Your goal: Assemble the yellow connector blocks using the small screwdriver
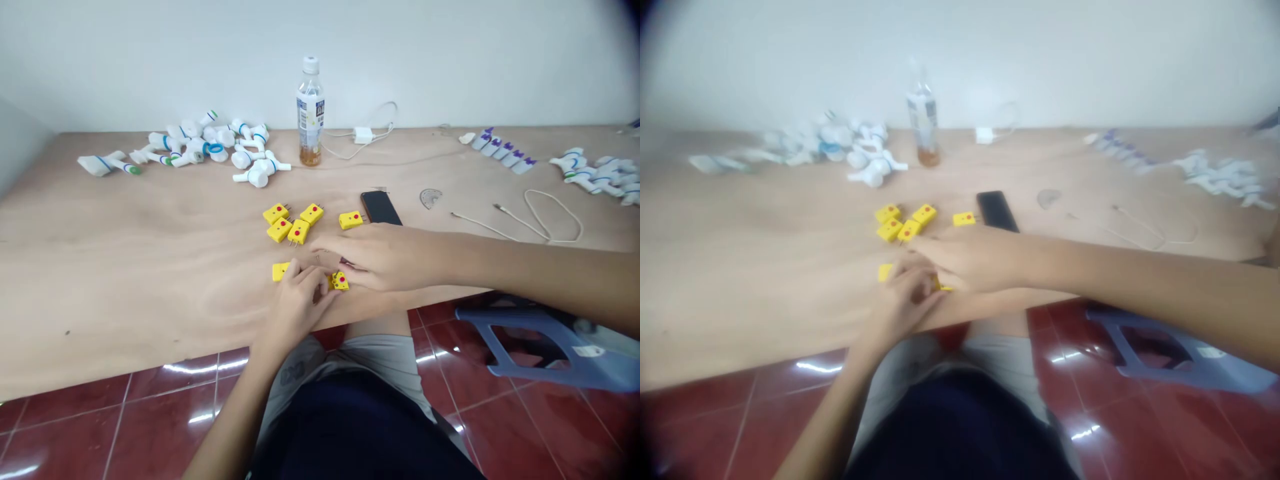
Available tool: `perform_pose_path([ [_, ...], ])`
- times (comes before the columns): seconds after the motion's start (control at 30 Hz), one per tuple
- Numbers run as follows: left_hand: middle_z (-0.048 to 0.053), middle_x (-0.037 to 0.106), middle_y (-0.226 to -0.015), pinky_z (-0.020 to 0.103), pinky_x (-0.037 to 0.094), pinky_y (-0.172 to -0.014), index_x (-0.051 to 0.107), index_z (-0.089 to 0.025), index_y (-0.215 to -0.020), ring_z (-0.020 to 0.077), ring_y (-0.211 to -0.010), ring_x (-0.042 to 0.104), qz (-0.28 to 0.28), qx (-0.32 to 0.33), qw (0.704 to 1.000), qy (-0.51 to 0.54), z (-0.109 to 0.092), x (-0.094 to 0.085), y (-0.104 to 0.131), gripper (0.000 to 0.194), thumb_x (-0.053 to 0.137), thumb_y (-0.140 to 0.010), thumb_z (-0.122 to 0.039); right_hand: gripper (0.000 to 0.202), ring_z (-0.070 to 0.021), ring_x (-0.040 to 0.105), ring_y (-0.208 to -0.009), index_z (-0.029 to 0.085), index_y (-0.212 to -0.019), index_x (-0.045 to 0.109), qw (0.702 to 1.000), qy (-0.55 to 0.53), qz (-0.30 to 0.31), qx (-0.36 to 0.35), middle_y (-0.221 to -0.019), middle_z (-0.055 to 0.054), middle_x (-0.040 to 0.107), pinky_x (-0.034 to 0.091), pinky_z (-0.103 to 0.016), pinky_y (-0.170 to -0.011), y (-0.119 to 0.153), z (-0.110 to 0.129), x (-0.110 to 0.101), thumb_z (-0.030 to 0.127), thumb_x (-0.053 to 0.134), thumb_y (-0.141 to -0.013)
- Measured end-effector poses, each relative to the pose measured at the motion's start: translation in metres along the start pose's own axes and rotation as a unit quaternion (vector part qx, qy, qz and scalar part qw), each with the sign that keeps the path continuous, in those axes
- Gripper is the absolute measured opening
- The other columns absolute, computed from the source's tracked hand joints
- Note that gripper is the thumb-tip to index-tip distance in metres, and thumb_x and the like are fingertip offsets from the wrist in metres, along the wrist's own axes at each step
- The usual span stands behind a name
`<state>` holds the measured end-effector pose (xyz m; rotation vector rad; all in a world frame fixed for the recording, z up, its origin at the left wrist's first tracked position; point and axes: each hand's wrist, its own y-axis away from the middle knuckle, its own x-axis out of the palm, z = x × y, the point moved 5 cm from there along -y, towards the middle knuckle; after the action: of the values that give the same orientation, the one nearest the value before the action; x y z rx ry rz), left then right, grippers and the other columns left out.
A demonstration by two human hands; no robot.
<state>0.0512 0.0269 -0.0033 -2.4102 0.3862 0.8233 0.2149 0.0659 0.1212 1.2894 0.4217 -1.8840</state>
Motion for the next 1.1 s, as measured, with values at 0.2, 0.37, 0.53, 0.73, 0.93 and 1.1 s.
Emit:
perform_pose_path([
  [0.2,0.004,0.072,-0.089,0.039,0.056,-0.084,0.067,-0.024,-0.093,0.0283,-0.099,0.064,0.016,0.000,1.000,-0.001,0.001,0.001,0.000,0.020,0.082,-0.106,-0.025,0.021,-0.0199,0.062,-0.077,0.019,-0.102,0.077,0.999,-0.019,-0.002,-0.026,-0.089,-0.006,0.078,0.033,-0.033,-0.069,0.001,0.001,0.000,0.018,0.058,-0.111],
  [0.37,0.005,0.072,-0.090,0.041,0.058,-0.084,0.071,-0.023,-0.096,0.0286,-0.101,0.065,0.011,-0.001,1.000,0.004,0.001,0.001,0.000,0.015,0.081,-0.107,-0.027,0.021,-0.0192,0.061,-0.075,0.020,-0.105,0.077,0.999,-0.040,0.001,-0.030,-0.091,-0.005,0.079,0.031,-0.033,-0.068,0.002,-0.001,-0.001,0.017,0.058,-0.112],
  [0.53,0.004,0.071,-0.087,0.040,0.058,-0.083,0.068,-0.024,-0.092,0.0277,-0.097,0.064,0.010,0.002,1.000,-0.009,0.000,0.001,0.000,0.020,0.082,-0.106,-0.026,0.025,-0.0195,0.061,-0.076,0.019,-0.100,0.075,1.000,-0.027,0.001,-0.001,-0.090,-0.006,0.077,0.033,-0.033,-0.068,0.003,-0.003,0.000,0.022,0.056,-0.115],
  [0.73,0.005,0.077,-0.097,0.042,0.059,-0.087,0.062,-0.024,-0.088,0.0284,-0.101,0.066,0.020,0.000,1.000,-0.008,-0.002,0.000,-0.001,0.027,0.083,-0.104,-0.021,0.022,-0.0199,0.061,-0.077,0.018,-0.095,0.075,0.999,-0.028,0.017,0.025,-0.087,-0.007,0.076,0.034,-0.033,-0.070,0.004,-0.006,0.002,0.016,0.059,-0.109],
  [0.93,0.006,0.077,-0.099,0.042,0.059,-0.088,0.061,-0.025,-0.088,0.0303,-0.107,0.068,0.032,-0.017,0.999,-0.004,-0.005,-0.003,-0.001,0.028,0.082,-0.106,-0.023,0.019,-0.0184,0.054,-0.071,0.019,-0.079,0.067,0.999,-0.018,0.019,0.027,-0.077,-0.005,0.070,0.032,-0.033,-0.067,0.004,-0.012,0.004,0.019,0.066,-0.098],
  [1.1,0.005,0.075,-0.093,0.042,0.057,-0.087,0.059,-0.025,-0.086,0.0287,-0.100,0.065,0.022,-0.003,1.000,-0.010,-0.004,-0.002,-0.001,0.030,0.082,-0.106,-0.023,0.022,-0.0171,0.052,-0.069,0.020,-0.073,0.062,0.998,-0.044,0.004,0.043,-0.071,-0.001,0.066,0.032,-0.034,-0.070,0.006,-0.008,0.001,0.017,0.069,-0.094],
])
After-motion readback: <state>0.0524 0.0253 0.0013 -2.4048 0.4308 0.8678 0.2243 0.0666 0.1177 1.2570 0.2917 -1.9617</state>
